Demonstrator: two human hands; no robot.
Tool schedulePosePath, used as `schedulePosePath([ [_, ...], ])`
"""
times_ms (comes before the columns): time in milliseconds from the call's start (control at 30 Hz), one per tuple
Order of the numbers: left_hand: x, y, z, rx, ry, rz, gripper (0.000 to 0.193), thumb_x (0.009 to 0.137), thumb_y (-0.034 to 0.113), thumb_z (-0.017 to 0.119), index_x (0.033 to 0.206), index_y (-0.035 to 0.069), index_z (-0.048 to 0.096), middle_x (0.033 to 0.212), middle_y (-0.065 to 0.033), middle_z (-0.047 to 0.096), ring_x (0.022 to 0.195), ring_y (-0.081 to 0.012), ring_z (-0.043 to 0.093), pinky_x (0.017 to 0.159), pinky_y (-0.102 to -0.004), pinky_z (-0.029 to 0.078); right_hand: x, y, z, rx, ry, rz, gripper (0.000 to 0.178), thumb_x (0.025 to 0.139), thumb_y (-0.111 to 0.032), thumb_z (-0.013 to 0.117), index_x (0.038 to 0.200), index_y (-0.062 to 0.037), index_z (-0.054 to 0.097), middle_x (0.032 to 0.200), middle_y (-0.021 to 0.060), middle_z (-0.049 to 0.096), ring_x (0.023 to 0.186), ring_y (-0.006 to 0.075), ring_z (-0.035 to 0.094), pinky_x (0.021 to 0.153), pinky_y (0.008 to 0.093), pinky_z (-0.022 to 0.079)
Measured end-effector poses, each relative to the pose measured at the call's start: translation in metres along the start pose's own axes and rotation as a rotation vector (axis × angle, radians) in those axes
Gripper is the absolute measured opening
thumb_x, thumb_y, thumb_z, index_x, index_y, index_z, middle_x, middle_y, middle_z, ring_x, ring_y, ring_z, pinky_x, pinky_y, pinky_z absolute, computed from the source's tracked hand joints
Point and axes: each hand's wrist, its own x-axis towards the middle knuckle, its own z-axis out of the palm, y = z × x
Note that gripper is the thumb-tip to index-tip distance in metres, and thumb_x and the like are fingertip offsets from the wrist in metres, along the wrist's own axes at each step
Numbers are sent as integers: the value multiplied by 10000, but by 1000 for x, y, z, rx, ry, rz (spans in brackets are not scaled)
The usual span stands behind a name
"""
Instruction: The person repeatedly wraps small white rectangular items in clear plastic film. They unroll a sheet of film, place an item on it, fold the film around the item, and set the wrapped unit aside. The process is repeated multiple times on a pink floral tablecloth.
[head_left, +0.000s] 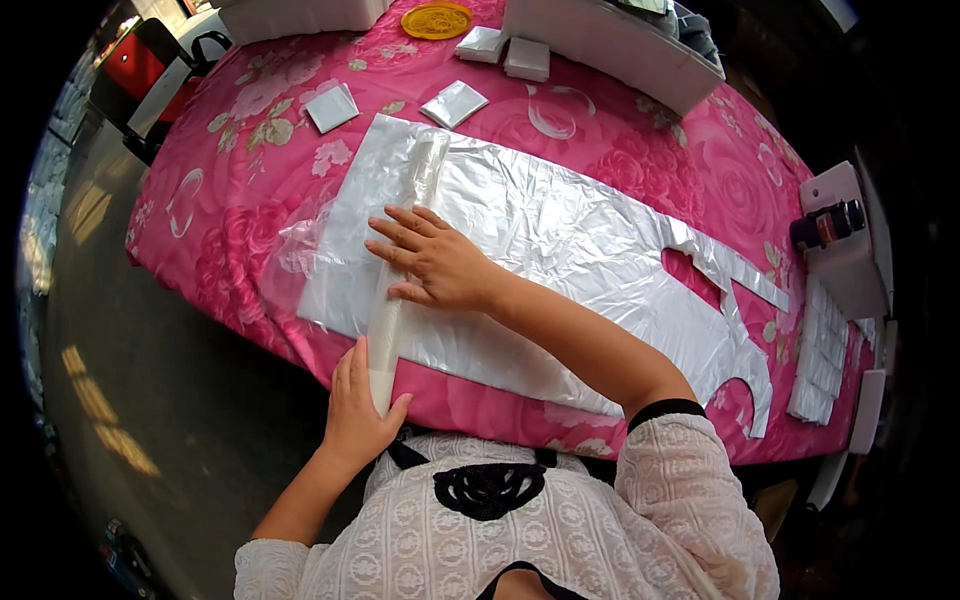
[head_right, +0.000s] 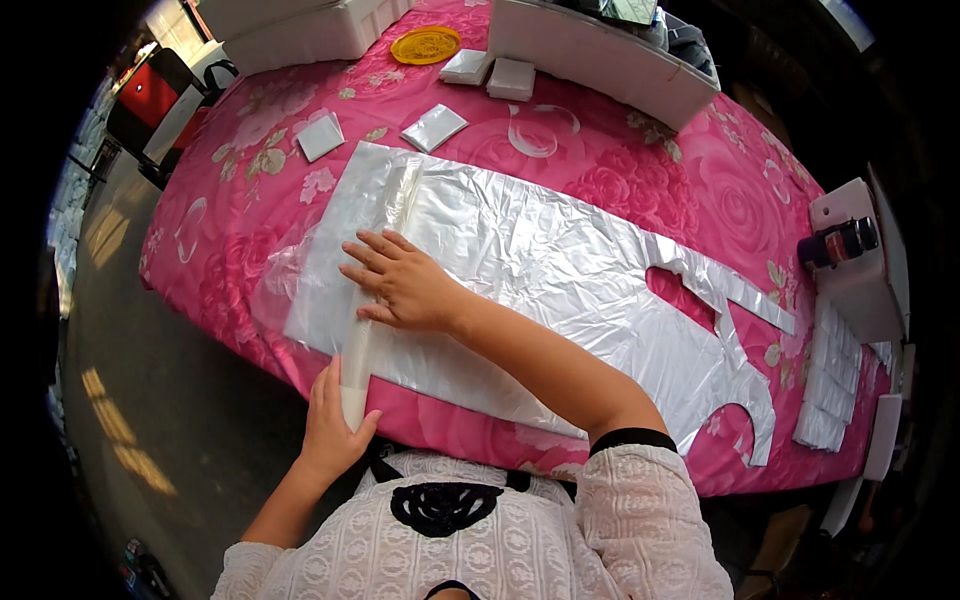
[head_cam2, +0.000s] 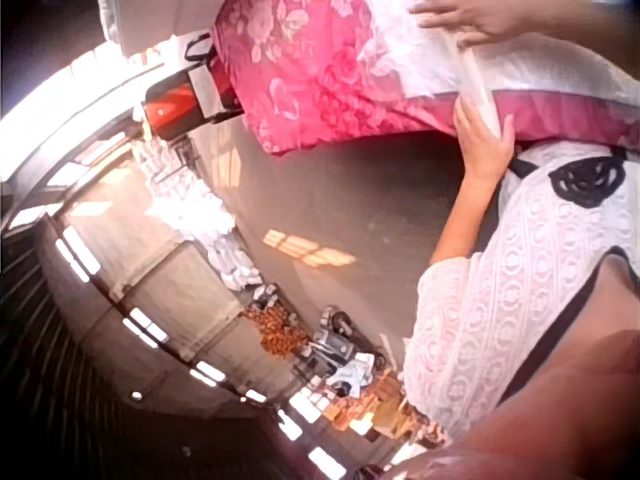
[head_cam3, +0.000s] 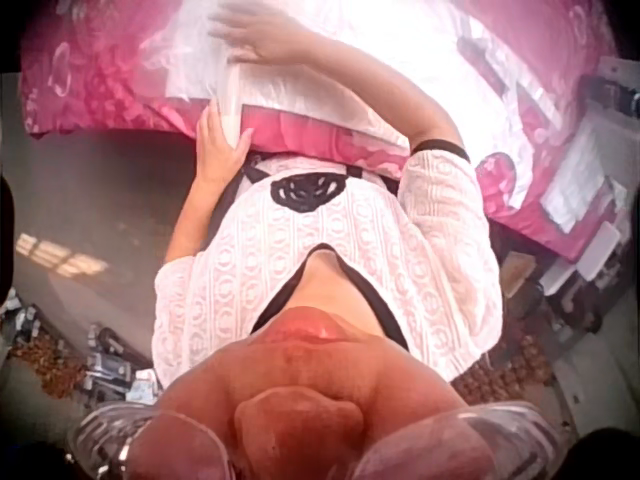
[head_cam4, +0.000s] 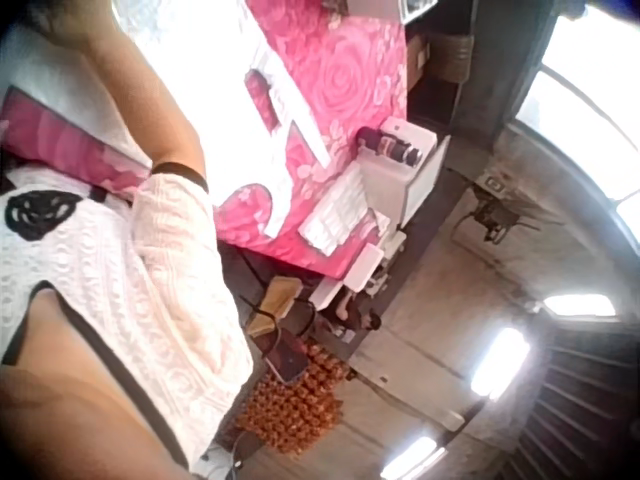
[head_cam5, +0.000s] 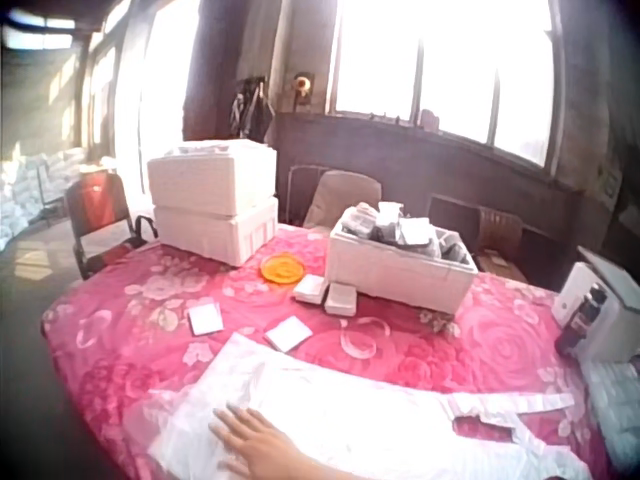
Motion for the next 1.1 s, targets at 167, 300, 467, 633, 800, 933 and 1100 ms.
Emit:
schedulePosePath([
  [167,7,-10,-16,114,18,-202,857,695,197,697,1341,-69,201,1200,-277,396,1118,-413,403,969,-434,330,59,-16,23,-40,-33,58,444,805,-362,522,1121,-55,580,1229,110,523,1231,294,378,1050,435,229],
  [300,8,-27,-22,54,58,-272,776,697,166,690,1305,-80,276,1133,-296,465,1045,-424,475,900,-418,396,80,-25,40,19,84,201,470,789,-324,527,1149,-23,549,1256,162,487,1258,316,339,1059,460,189],
  [467,0,-27,-24,-593,-124,-426,513,721,104,675,1157,-50,454,973,-140,584,864,-222,593,772,-331,478,65,-37,51,67,358,502,694,777,-294,543,1344,6,278,1407,255,190,1334,368,146,1076,451,141],
  [633,-4,9,-14,-1347,-263,-389,410,737,161,679,1050,-13,480,899,-83,565,726,-139,580,655,-293,510,43,-47,16,672,726,724,905,729,-314,623,1377,33,96,1395,291,159,1327,368,169,1061,409,202],
  [800,13,44,-13,-1662,-696,-193,728,691,350,679,1211,-68,390,763,-82,538,644,-147,554,591,-285,491,8,-55,-37,2003,519,642,711,705,-467,663,1219,-70,375,1206,167,455,1139,279,468,968,381,378],
  [933,24,55,2,-2210,-1177,-73,864,684,332,655,1324,-93,258,707,-81,521,577,-156,533,538,-275,475,-12,-76,-70,2124,591,336,888,646,-501,693,1301,-36,314,1248,175,435,1198,289,418,1004,417,355],
  [1100,34,67,27,-2446,-1540,40,785,695,350,648,1259,-100,336,706,-69,529,572,-149,541,505,-269,467,-29,-94,-96,2104,538,291,908,650,-424,691,1331,-3,263,1145,177,512,1068,262,524,928,381,426],
])
